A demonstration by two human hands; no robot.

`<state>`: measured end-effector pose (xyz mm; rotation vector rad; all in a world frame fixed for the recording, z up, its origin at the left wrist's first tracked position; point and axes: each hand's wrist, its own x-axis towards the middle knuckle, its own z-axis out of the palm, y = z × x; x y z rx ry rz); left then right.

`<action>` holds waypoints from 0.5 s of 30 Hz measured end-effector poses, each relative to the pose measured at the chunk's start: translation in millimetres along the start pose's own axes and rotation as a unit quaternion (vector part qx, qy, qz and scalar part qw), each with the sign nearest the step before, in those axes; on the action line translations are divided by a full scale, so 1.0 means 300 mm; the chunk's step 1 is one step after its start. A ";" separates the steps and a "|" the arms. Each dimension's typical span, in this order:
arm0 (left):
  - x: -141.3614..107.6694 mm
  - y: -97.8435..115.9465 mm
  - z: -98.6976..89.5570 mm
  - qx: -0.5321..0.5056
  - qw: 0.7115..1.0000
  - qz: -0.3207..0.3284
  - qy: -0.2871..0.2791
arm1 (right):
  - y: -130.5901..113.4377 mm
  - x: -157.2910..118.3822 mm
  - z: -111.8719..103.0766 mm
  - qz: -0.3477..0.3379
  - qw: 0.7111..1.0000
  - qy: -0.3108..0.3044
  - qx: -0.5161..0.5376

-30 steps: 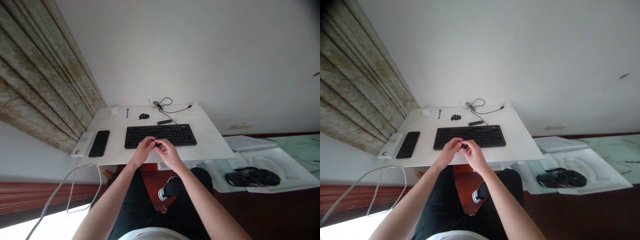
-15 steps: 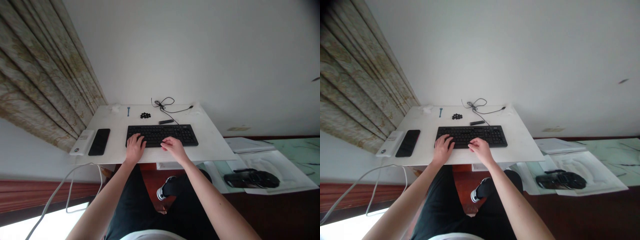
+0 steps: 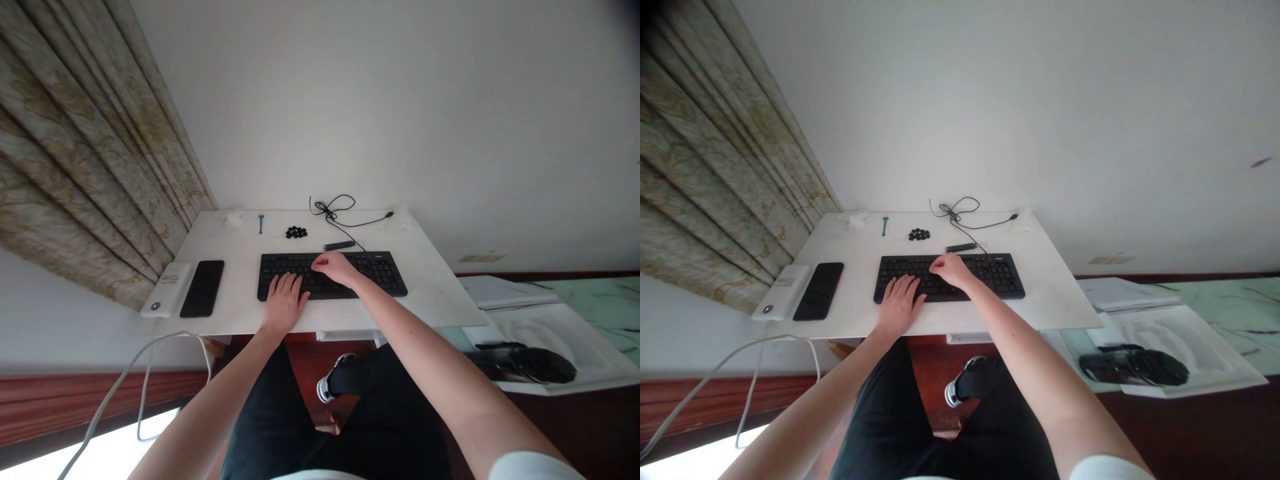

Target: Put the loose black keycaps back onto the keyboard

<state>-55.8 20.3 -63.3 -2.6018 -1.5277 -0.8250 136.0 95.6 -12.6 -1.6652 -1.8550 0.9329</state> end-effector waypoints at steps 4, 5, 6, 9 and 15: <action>0.003 0.001 0.000 0.013 1.000 -0.001 0.002 | 0.011 0.023 0.007 -0.017 0.999 -0.014 -0.043; 0.003 0.002 0.000 0.014 1.000 -0.002 0.001 | 0.013 0.026 0.008 -0.020 0.998 -0.018 -0.050; 0.004 0.002 0.000 0.015 1.000 -0.003 0.001 | 0.014 0.028 0.009 -0.022 0.998 -0.020 -0.056; 0.004 0.002 -0.002 0.014 1.000 -0.005 -0.001 | 0.012 0.030 0.013 -0.022 0.997 -0.019 -0.069; 0.005 0.002 -0.004 0.007 1.000 -0.004 -0.003 | 0.011 0.018 0.031 0.012 0.997 0.016 -0.070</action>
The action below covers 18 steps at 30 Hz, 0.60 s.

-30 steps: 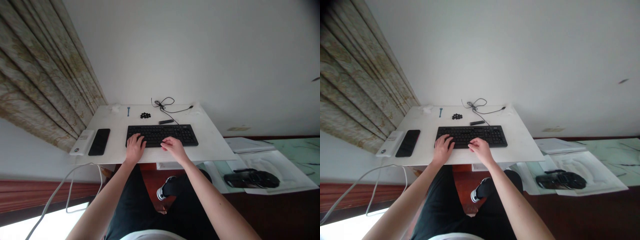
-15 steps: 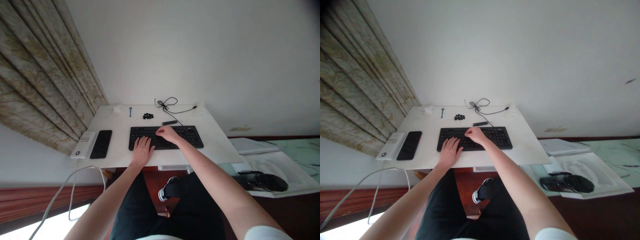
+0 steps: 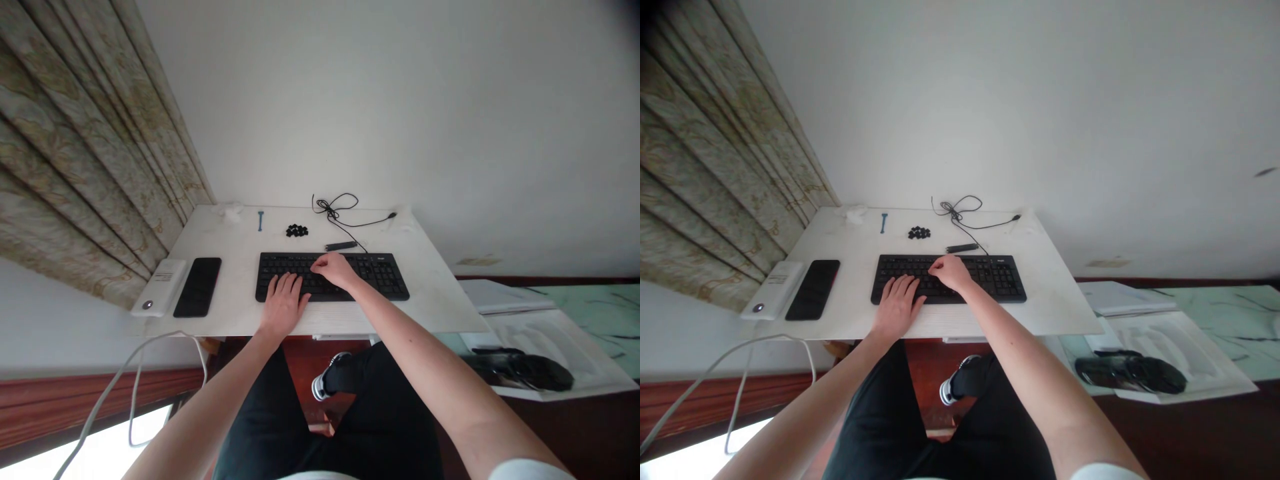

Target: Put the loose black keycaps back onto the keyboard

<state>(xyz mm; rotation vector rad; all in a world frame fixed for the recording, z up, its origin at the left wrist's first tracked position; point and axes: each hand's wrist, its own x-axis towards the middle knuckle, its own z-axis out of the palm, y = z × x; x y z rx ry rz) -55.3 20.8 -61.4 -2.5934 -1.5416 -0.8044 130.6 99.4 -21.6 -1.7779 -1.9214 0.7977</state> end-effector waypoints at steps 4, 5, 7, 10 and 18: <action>0.000 0.001 0.000 0.001 1.000 0.000 -0.006 | -0.001 0.000 0.005 0.058 0.998 0.032 -0.008; 0.000 0.001 0.000 0.001 1.000 0.000 -0.007 | -0.002 0.004 0.003 0.068 0.997 0.026 -0.012; 0.000 0.001 0.000 0.000 1.000 0.000 -0.007 | -0.006 0.016 -0.002 0.079 0.997 0.006 -0.020; -0.001 0.001 0.000 -0.003 1.000 -0.001 -0.006 | -0.014 0.038 -0.013 0.093 0.995 -0.017 -0.031; -0.002 0.002 0.001 0.017 1.000 0.005 -0.012 | -0.033 0.055 -0.031 0.122 0.987 -0.048 -0.092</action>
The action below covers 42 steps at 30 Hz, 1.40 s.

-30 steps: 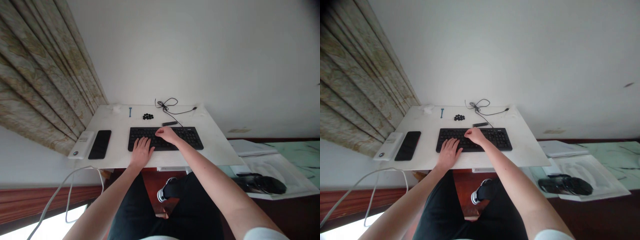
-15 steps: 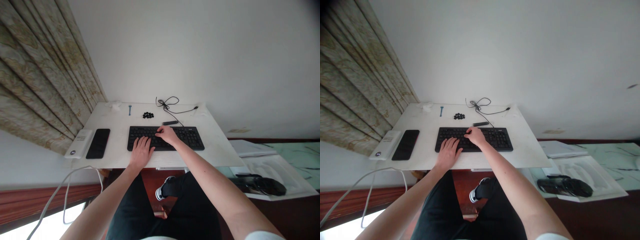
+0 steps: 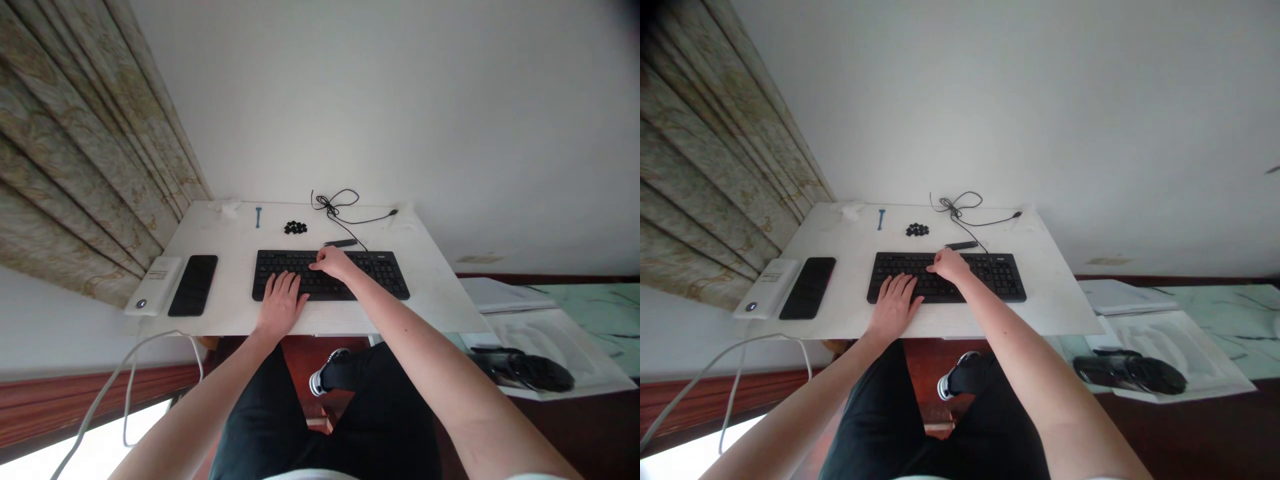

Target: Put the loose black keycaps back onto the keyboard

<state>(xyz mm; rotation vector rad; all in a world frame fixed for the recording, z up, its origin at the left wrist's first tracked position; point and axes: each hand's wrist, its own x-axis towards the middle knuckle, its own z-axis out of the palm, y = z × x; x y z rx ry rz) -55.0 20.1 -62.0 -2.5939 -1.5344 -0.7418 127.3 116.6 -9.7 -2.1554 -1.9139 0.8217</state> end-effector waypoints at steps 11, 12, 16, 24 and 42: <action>-0.005 -0.005 0.009 -0.006 1.000 0.007 0.014 | -0.008 -0.064 -0.001 0.004 0.999 0.041 -0.018; -0.005 -0.006 0.009 -0.007 1.000 0.007 0.015 | 0.006 -0.072 0.005 -0.010 0.998 0.067 0.001; -0.003 -0.008 0.007 -0.019 1.000 0.006 0.014 | 0.093 -0.122 0.045 -0.083 0.972 0.215 0.049; 0.003 -0.008 -0.004 -0.042 0.999 -0.007 0.008 | 0.216 -0.225 0.134 -0.176 0.924 0.328 -0.087; 0.561 -0.243 0.130 -0.035 0.979 -0.154 -0.127 | 0.218 -0.218 0.123 -0.196 0.926 0.308 -0.097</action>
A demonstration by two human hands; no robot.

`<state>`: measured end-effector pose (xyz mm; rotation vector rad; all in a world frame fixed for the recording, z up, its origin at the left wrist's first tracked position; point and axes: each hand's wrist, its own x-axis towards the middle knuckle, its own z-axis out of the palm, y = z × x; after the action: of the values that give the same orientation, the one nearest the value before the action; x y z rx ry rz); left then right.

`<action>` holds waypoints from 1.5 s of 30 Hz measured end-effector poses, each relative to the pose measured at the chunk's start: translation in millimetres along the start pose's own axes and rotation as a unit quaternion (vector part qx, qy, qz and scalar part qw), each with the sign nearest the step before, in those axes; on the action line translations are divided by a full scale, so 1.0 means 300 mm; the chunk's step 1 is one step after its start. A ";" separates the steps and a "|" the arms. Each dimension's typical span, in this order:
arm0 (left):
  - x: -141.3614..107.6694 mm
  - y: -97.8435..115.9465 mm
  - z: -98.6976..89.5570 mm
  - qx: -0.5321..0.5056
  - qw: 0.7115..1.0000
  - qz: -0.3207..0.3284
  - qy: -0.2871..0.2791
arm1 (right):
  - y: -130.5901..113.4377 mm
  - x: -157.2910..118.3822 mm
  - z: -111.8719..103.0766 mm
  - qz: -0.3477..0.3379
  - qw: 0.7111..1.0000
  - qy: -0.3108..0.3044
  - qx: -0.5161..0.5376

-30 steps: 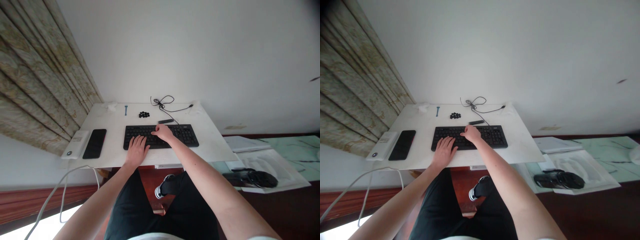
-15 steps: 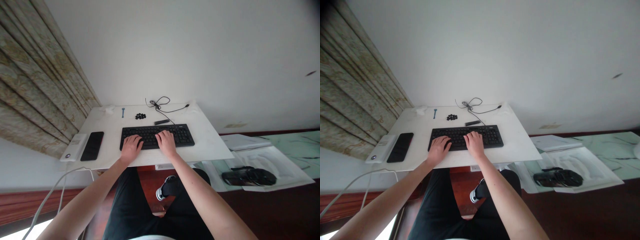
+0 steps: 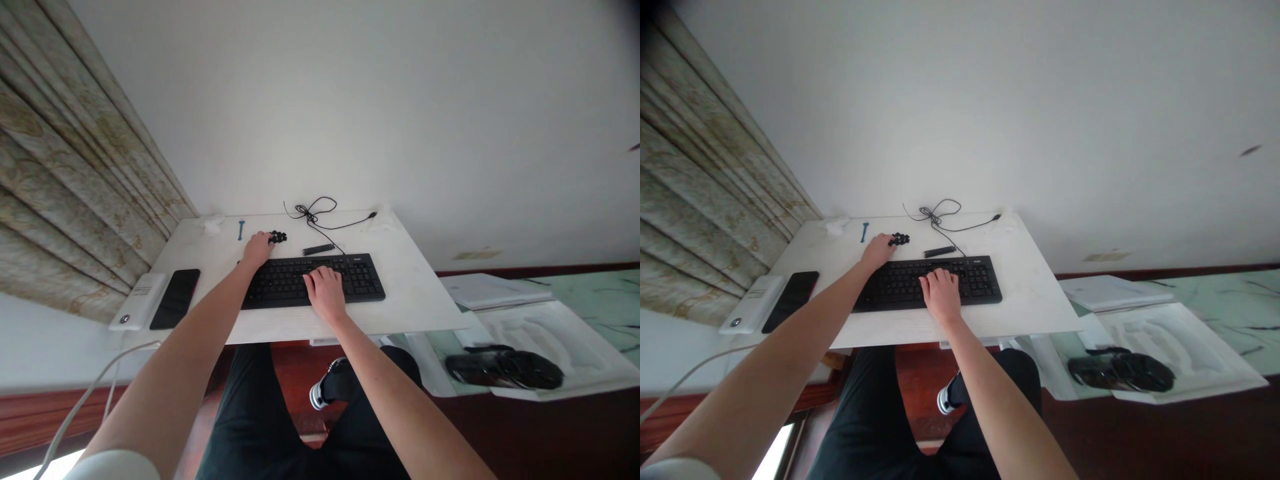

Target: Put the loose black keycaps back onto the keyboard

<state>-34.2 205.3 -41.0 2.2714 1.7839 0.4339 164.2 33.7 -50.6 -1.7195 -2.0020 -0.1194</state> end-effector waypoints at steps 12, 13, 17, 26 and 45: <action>-0.008 0.002 -0.028 -0.083 0.994 -0.013 0.065 | 0.000 0.002 -0.003 0.010 1.000 0.000 0.008; -0.020 0.009 -0.036 -0.129 0.988 -0.027 0.082 | -0.001 0.002 -0.003 0.009 1.000 0.002 0.008; -0.110 0.048 -0.055 -0.403 0.901 -0.098 0.128 | -0.003 -0.001 -0.002 0.009 1.000 0.004 0.006; -0.405 0.099 -0.097 -0.726 0.665 -0.157 0.076 | -0.002 -0.006 0.011 0.007 1.000 0.022 0.004; -0.605 0.150 -0.084 -0.789 0.596 -0.147 -0.023 | -0.183 -0.029 -0.072 0.052 0.930 0.015 0.364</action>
<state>-42.4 18.2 -19.0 0.6379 0.7891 1.1816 119.6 6.6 -21.9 -1.3065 -1.6210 0.5634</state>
